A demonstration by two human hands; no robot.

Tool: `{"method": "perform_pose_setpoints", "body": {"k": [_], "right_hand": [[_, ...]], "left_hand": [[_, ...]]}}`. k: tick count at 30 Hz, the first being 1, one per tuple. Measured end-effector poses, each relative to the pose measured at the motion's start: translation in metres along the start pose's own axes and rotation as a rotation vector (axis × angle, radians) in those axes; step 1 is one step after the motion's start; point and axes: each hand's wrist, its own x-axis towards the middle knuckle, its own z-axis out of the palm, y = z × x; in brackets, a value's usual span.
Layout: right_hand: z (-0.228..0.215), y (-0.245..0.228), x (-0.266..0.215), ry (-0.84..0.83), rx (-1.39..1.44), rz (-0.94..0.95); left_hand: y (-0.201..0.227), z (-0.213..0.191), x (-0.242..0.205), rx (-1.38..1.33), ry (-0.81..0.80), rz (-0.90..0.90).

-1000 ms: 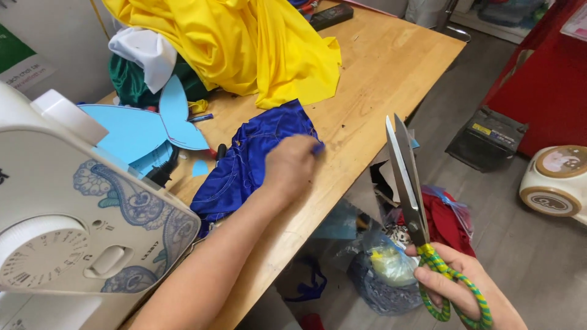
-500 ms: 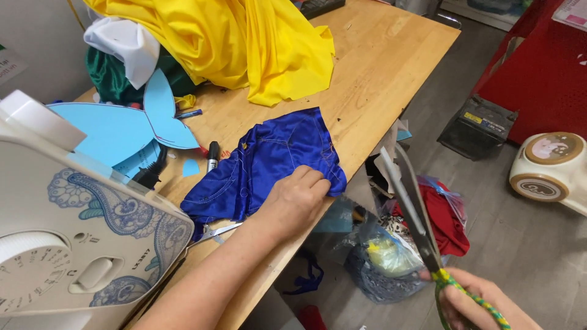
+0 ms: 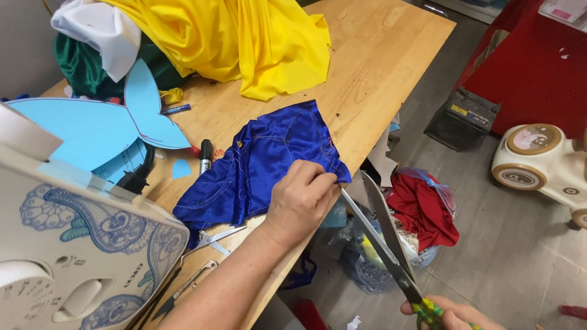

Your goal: The person uses a pair of scissors to cut a piece of blue fabric on a wooden table. They hold the fabric with one hand while cutting with the other, trimming the edges and shaping the material.

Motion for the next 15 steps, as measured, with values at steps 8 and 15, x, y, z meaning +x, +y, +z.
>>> {"method": "perform_pose_setpoints", "body": {"k": [8,15], "right_hand": [[0.078,-0.077,-0.053,0.338,-0.415,-0.025],[0.109,-0.124,-0.048,0.343,-0.77,-0.006]], "left_hand": [[-0.021,0.028,-0.017,0.103,0.146,0.174],[-0.009,-0.002,-0.009,-0.001,-0.034,0.182]]}}
